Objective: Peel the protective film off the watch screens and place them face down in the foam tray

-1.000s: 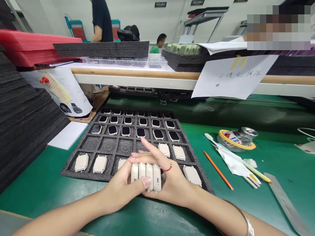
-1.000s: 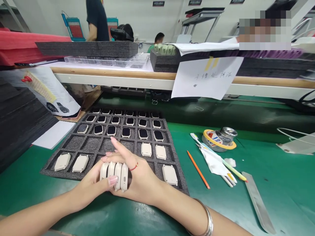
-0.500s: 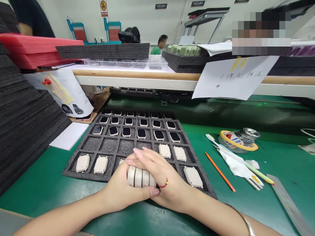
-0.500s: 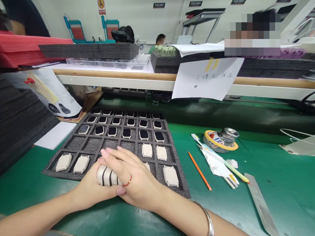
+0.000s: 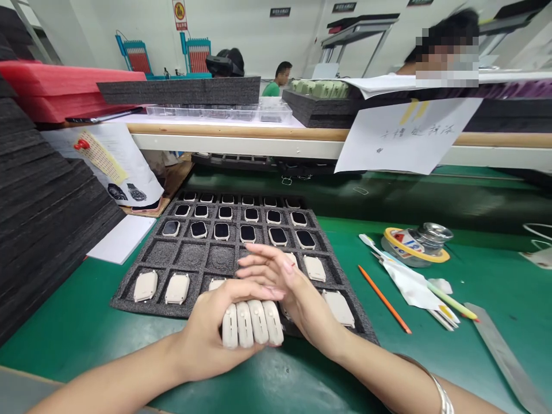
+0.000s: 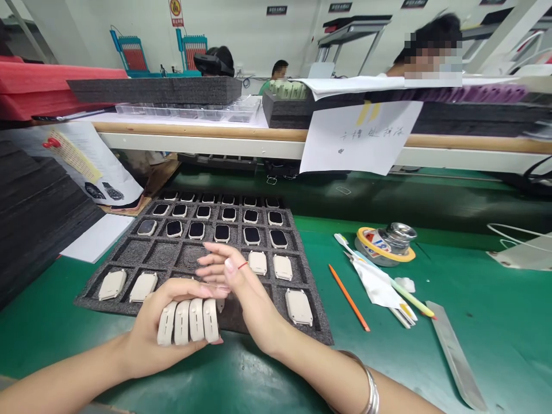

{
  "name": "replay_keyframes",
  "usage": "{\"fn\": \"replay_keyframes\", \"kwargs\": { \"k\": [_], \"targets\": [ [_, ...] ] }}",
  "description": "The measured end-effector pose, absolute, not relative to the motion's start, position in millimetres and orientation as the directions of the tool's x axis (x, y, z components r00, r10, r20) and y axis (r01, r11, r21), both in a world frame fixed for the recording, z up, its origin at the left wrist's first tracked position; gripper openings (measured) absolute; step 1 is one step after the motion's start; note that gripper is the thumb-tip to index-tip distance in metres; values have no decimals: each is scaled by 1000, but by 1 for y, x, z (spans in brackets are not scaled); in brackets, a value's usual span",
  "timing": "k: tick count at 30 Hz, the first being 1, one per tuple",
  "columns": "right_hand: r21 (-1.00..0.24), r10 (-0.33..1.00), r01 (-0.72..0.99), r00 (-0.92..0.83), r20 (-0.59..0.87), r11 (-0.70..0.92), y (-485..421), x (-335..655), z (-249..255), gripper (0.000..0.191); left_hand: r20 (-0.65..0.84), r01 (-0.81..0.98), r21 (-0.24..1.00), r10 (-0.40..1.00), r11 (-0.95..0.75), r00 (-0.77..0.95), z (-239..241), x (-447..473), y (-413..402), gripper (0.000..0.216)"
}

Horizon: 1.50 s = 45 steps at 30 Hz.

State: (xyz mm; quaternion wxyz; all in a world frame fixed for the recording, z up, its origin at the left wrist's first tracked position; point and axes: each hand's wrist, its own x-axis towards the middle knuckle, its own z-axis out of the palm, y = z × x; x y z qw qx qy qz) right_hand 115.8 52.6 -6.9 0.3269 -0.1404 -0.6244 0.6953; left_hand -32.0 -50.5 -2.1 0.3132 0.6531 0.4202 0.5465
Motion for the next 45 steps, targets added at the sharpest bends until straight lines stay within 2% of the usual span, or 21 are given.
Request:
{"fn": "replay_keyframes", "kwargs": {
  "k": [5,7,9,11,12,14,15,17,20,23,24,26,28,31,33,36,38,39,40,43,45],
  "targets": [
    [-982,455,-116,-890,36,-148,48,115,-3,90,511,310,801,854,-513,93,-4,-33,-47,50],
    [-981,455,-73,-890,-18,-180,44,114,1,103,561,352,745,818,-567,129,-8,-35,-44,46],
    [-987,524,-61,-851,-28,-151,40,113,3,108,623,415,668,769,-618,142,-13,-36,-42,49],
    [-997,599,-72,-798,58,1,39,113,4,109,611,448,687,789,-572,70,-16,-36,-42,73],
    [-987,616,-100,-773,155,124,40,114,3,109,540,406,768,842,-495,5,-15,-36,-42,93],
    [-907,564,-164,-736,374,387,42,115,1,109,279,135,954,957,-268,-76,-12,-34,-43,121],
    [-844,508,-190,-726,465,501,43,116,-1,106,120,-47,991,991,-122,-51,-9,-32,-44,119],
    [-716,378,-191,-742,553,671,45,117,-5,93,-109,-336,934,992,125,66,-4,-28,-44,92],
    [-605,271,-105,-825,497,789,47,118,-6,88,-237,-537,803,965,260,112,0,-23,-43,59],
    [-679,343,-55,-831,437,732,49,121,4,92,-277,-657,702,955,274,102,-2,-23,-43,52],
    [-718,388,-58,-810,441,694,51,122,10,84,-273,-686,676,956,269,106,-3,-24,-42,50],
    [-762,444,-85,-769,460,643,54,125,21,52,-244,-732,634,963,249,116,-4,-27,-42,45],
    [-773,441,-110,-767,465,625,57,127,29,30,-224,-768,599,968,228,113,-4,-28,-43,38],
    [-789,431,-135,-776,461,600,61,127,34,14,-249,-790,568,963,232,104,-4,-28,-43,31],
    [-800,487,-165,-717,499,577,62,126,33,9,-257,-780,574,959,250,119,-4,-27,-44,32],
    [-823,632,-270,-537,559,499,60,127,33,9,-207,-765,585,962,268,178,-4,-28,-45,38],
    [-813,673,-326,-456,583,483,57,129,35,8,-152,-772,581,966,258,208,-4,-30,-46,39],
    [-795,651,-327,-458,606,511,55,130,36,5,-123,-776,578,967,253,224,-4,-31,-46,38],
    [-770,601,-309,-489,632,559,54,131,37,11,-97,-780,574,967,249,237,-4,-31,-46,38],
    [-663,385,-247,-652,653,706,49,132,37,57,-64,-776,574,959,263,277,-4,-32,-46,40],
    [-634,320,-234,-706,632,737,47,131,34,67,-63,-770,573,951,282,301,-3,-32,-47,47]
  ]
}}
